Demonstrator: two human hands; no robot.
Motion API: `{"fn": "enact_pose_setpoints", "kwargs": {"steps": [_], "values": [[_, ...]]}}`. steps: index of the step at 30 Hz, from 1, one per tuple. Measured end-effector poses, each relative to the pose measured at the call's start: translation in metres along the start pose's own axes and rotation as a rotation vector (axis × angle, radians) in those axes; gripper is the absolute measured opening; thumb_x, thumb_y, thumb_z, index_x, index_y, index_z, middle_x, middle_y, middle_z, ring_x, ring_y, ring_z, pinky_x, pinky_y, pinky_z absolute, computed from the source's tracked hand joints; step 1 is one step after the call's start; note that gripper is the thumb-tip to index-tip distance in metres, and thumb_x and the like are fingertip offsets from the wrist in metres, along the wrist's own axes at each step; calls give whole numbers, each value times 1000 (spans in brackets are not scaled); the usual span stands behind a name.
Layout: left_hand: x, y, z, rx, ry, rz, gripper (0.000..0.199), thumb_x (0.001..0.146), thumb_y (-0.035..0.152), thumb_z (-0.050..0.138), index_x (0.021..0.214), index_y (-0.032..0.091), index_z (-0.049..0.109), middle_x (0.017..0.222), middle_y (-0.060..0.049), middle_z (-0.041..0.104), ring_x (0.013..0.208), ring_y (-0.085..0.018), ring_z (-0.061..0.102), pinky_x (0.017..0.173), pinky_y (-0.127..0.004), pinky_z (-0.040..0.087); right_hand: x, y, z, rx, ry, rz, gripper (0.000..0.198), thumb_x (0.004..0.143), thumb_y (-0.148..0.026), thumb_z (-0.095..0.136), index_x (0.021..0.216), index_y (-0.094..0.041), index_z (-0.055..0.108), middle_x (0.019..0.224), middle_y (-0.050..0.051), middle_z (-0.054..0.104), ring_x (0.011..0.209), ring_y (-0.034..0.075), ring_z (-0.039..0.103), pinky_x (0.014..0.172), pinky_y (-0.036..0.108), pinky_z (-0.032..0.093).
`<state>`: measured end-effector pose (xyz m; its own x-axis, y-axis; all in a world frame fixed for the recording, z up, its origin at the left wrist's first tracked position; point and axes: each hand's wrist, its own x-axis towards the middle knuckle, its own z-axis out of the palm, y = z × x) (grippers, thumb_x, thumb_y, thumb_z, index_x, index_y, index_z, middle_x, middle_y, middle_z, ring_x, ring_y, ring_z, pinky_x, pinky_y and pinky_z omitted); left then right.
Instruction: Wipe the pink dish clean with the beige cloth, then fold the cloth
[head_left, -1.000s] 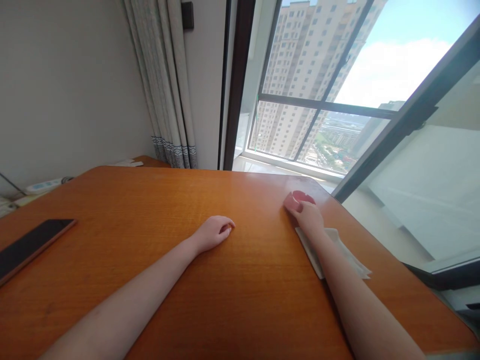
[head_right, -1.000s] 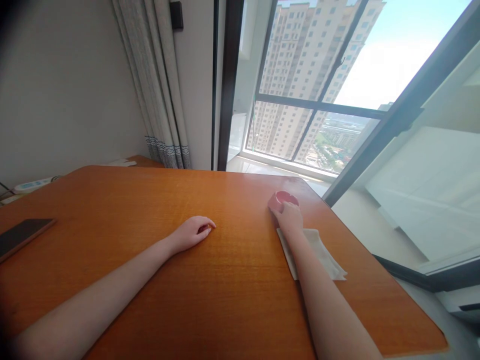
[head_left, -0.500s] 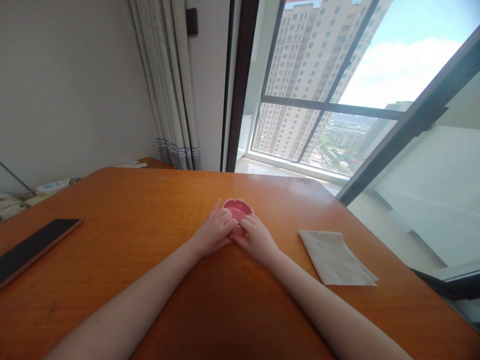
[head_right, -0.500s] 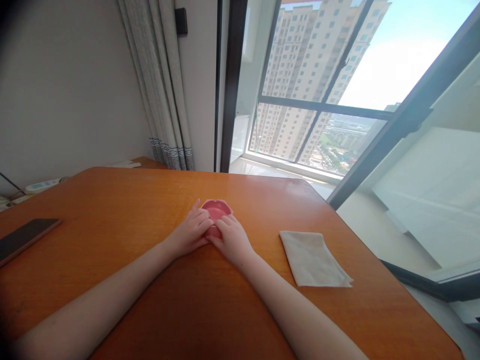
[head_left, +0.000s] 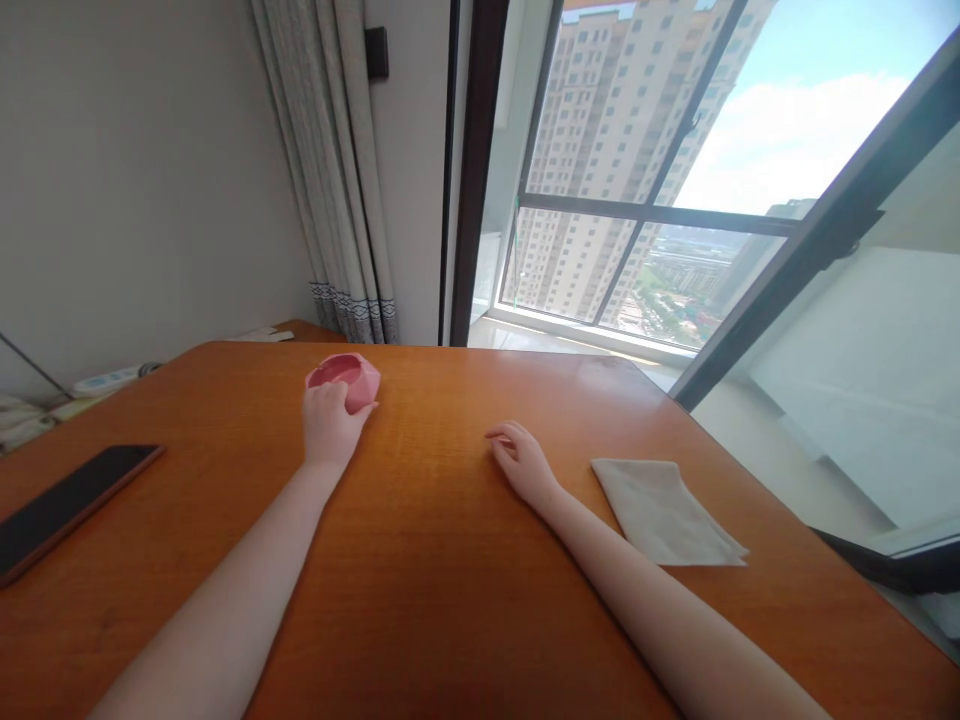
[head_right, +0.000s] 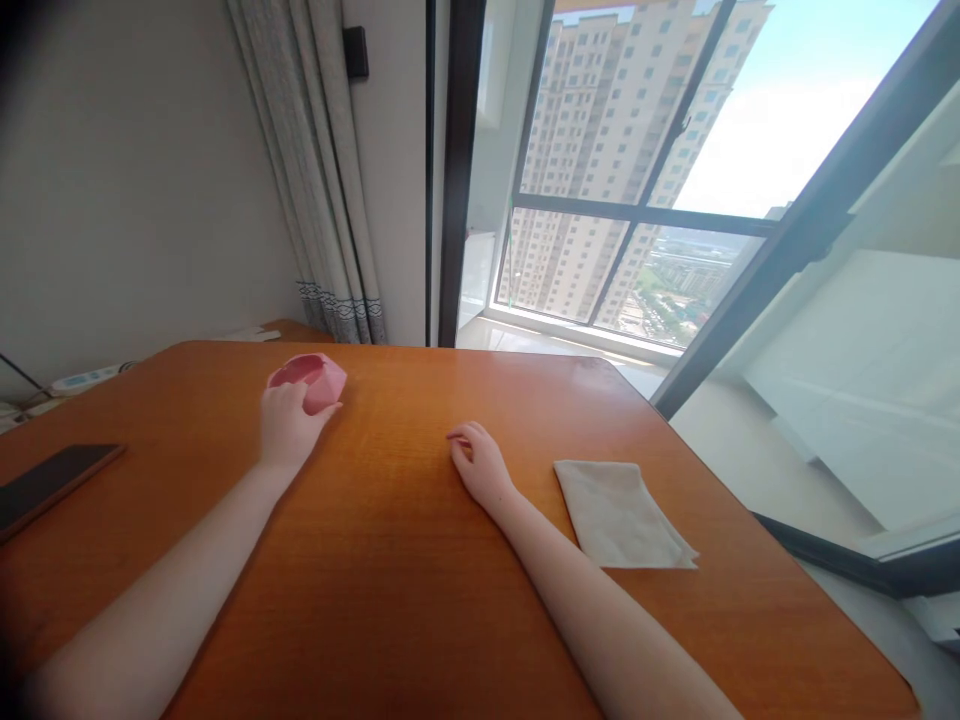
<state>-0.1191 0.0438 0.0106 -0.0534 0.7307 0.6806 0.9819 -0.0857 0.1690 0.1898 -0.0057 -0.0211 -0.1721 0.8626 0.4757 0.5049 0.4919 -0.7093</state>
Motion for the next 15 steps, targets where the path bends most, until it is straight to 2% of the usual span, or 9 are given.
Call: {"fn": "enact_pose_setpoints", "kwargs": {"steps": [3,6,12,15], "values": [[-2,-14,3,144,-134,-43,37,73,48,60,89,15,55,87,-11,58,86,-29,50,82,-41,38,0,-9,-3,-17,-18,-65,18,83,-16,43,85,-20,61,88,4,61,87,15,58,81,30,49],[-6,-16,2,228,-222,-48,39,74,47,59,94,14,56,94,-13,59,92,-31,49,83,-41,37,0,-16,-9,-49,-29,-88,17,84,-16,43,85,-20,60,87,4,62,86,16,58,81,30,48],[-7,-17,0,272,-297,-79,39,77,45,55,101,15,57,100,-14,60,97,-33,50,85,-43,36,-1,-27,-18,-137,-55,-176,20,86,-16,41,91,-21,60,90,5,62,87,17,59,81,30,46],[-6,-18,0,261,-311,-93,40,77,45,54,102,14,57,102,-15,60,98,-33,50,86,-44,36,1,-32,-27,-254,-67,-212,21,86,-17,40,92,-21,60,91,6,63,87,17,59,81,29,46]]}}
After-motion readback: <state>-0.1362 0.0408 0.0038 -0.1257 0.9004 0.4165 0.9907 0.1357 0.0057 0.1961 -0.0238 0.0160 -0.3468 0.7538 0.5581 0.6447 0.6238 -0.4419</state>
